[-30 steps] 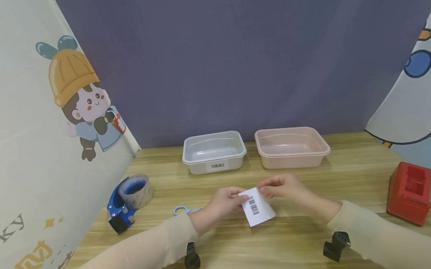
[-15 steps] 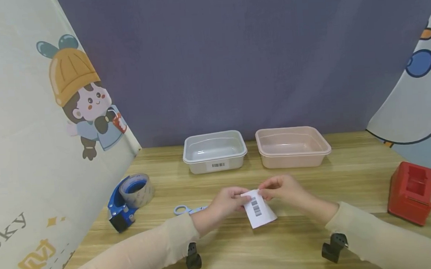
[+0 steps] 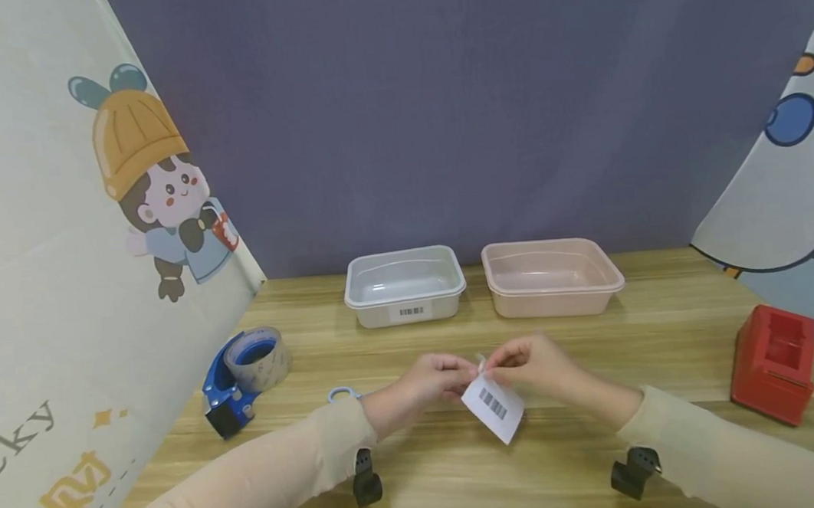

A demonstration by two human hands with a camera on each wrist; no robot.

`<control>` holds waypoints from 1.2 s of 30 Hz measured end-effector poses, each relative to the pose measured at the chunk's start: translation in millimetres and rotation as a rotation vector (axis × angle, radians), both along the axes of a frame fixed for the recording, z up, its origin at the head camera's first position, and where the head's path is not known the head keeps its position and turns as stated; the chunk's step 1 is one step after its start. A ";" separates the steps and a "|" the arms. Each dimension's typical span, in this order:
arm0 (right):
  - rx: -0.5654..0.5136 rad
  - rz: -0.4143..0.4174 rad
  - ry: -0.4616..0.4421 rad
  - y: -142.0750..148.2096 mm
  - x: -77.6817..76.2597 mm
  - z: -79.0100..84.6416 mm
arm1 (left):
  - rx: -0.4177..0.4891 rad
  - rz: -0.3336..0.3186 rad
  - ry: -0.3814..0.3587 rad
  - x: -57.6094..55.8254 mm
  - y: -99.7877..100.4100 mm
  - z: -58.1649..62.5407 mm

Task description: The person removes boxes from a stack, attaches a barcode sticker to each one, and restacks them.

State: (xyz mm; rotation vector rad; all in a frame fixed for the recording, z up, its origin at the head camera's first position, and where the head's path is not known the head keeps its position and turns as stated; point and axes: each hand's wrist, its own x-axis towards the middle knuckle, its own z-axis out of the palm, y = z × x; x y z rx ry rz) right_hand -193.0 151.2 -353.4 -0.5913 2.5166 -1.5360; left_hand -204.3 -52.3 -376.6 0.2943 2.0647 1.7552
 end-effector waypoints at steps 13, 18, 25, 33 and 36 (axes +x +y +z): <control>-0.046 0.015 -0.085 6.3 1.8 -1.7 | -0.089 -0.029 0.098 0.5 -1.9 -2.8; -0.064 0.014 -0.104 10.1 1.8 -1.0 | -0.126 -0.063 0.149 3.1 -4.6 -6.0; -0.098 -0.006 -0.115 16.8 0.3 1.8 | -0.271 -0.135 0.244 7.3 -7.5 -9.1; -0.162 -0.076 -0.154 23.5 -1.9 3.7 | -0.325 -0.155 0.225 7.6 -13.5 -3.7; -0.182 -0.138 -0.172 25.9 -3.1 4.0 | -0.317 -0.151 0.241 4.0 -15.6 -0.1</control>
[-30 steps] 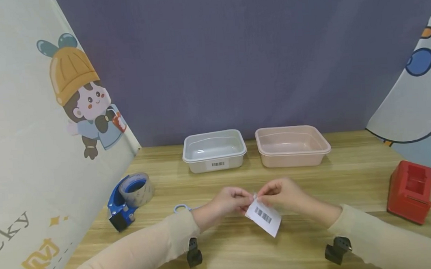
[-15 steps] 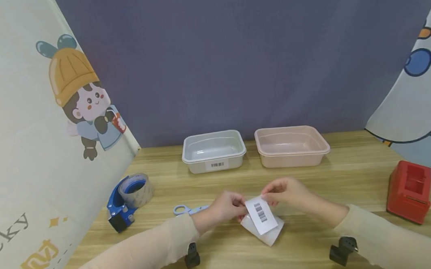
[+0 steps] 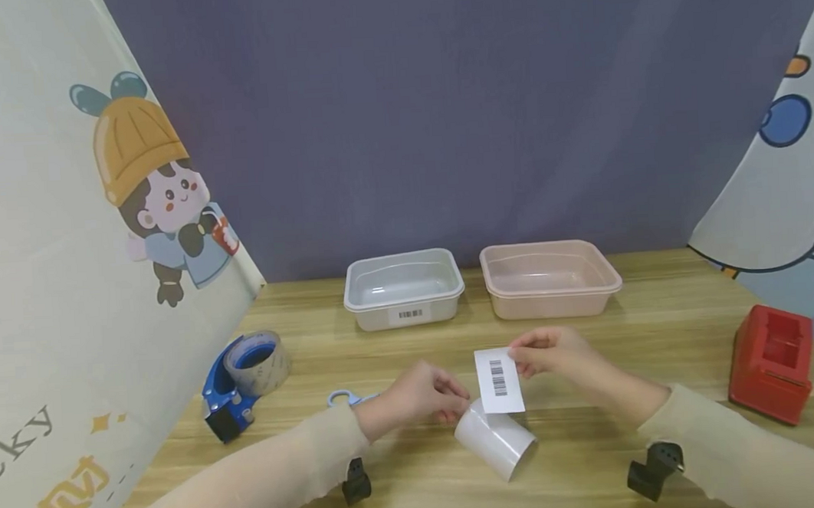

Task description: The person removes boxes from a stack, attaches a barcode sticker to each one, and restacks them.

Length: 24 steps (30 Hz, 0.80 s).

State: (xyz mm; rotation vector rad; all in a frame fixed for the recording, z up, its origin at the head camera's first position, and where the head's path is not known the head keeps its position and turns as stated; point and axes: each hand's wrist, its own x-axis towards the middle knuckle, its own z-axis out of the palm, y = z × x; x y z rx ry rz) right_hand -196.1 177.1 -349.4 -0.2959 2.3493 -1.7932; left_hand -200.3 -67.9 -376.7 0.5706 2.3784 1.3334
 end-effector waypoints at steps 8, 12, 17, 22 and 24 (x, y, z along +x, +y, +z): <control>-0.106 -0.094 -0.032 9.2 -3.7 0.7 | 0.068 0.048 0.066 -6.0 4.2 15.8; -0.192 -0.115 -0.035 16.5 -5.7 1.0 | 0.129 0.078 0.032 -4.2 15.0 25.9; -0.280 -0.128 -0.066 24.1 -5.9 2.3 | 0.276 0.184 -0.018 -7.1 33.0 34.5; -0.330 -0.130 -0.091 28.6 -4.3 3.3 | 0.334 0.265 -0.001 -12.2 44.2 39.0; -0.349 -0.131 -0.103 29.9 -3.6 3.2 | 0.343 0.282 -0.005 -14.6 47.8 38.9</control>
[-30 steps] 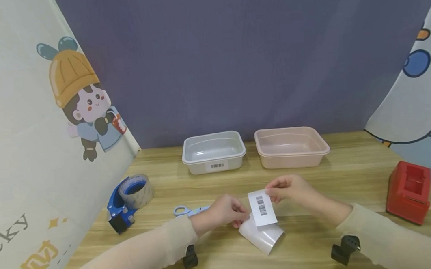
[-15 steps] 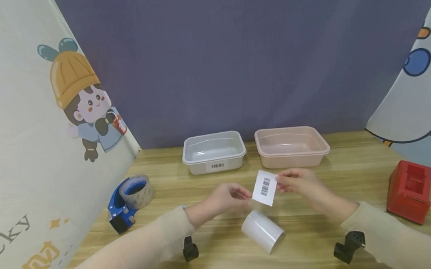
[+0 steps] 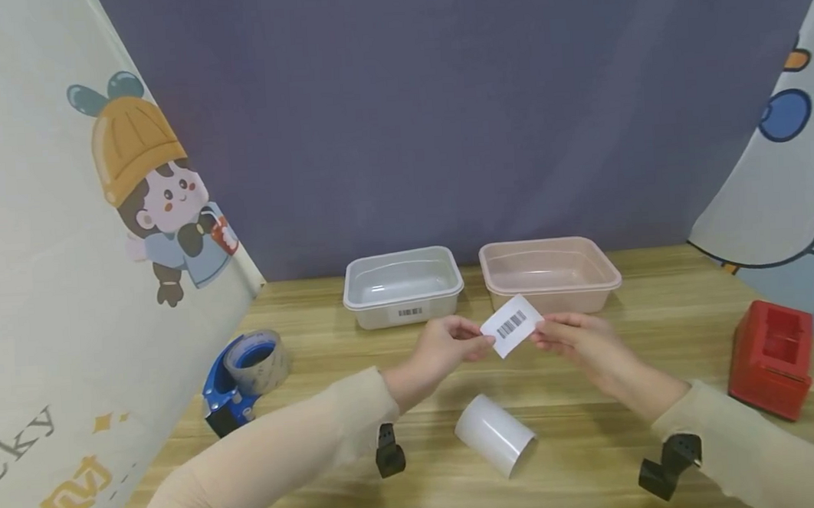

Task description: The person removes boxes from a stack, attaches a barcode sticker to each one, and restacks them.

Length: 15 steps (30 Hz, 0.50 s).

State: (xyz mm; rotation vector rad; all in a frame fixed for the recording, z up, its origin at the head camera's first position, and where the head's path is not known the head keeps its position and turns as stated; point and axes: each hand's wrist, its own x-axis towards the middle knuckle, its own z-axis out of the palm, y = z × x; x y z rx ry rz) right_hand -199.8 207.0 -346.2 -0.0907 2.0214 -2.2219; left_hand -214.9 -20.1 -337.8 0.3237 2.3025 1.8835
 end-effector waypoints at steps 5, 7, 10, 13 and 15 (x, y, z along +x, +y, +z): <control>-0.085 -0.002 -0.033 4.0 0.5 -0.9 | 0.033 0.036 0.007 -9.9 11.8 2.4; -0.111 0.003 -0.038 6.4 -0.1 -1.5 | 0.037 0.050 0.021 -14.3 16.5 4.8; -0.098 0.009 -0.024 10.2 -1.7 -2.5 | 0.028 0.053 0.046 -20.0 22.5 9.4; -0.045 0.004 0.001 14.7 -4.6 -2.5 | 0.013 0.046 0.067 -25.5 28.0 14.2; -0.006 -0.008 0.016 18.7 -7.2 -1.5 | -0.009 0.047 0.087 -29.4 32.0 17.2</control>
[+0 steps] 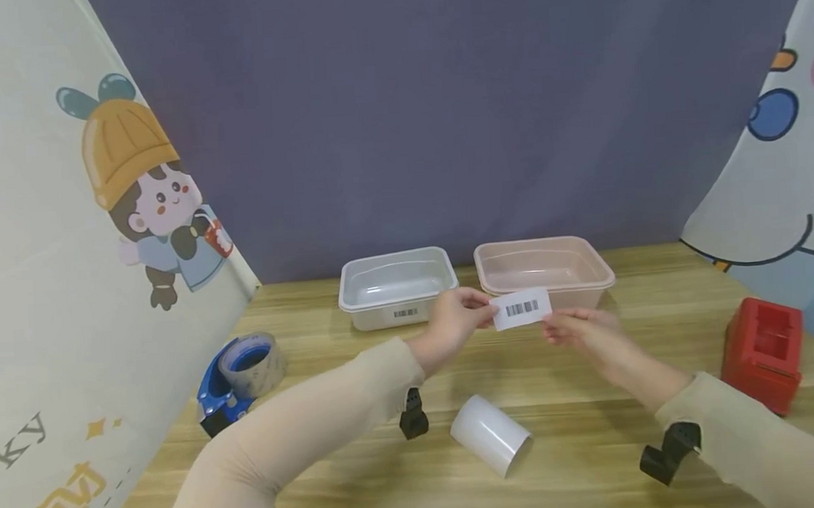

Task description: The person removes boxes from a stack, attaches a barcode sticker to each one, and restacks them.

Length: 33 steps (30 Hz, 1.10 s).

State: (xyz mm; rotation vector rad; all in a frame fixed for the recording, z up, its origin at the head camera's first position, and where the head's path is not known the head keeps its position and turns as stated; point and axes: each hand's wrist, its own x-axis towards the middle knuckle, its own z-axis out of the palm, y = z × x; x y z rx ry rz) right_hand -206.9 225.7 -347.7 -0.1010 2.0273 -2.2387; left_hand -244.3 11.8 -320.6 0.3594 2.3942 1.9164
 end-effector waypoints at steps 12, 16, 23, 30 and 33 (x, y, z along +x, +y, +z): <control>0.274 -0.223 0.138 19.8 -9.3 17.9 | -0.069 0.029 0.079 -16.1 25.4 4.1; 0.336 -0.278 0.162 23.8 -11.9 19.1 | -0.088 0.021 0.093 -18.1 33.0 4.4; 0.359 -0.339 0.161 33.0 -20.1 21.0 | -0.091 -0.007 0.140 -23.3 50.5 5.4; 0.268 -0.348 0.117 40.7 -26.9 18.9 | -0.062 0.032 0.153 -30.2 64.8 -0.4; 0.205 -0.318 0.082 43.5 -29.1 13.0 | -0.030 0.059 0.113 -31.5 67.9 -9.1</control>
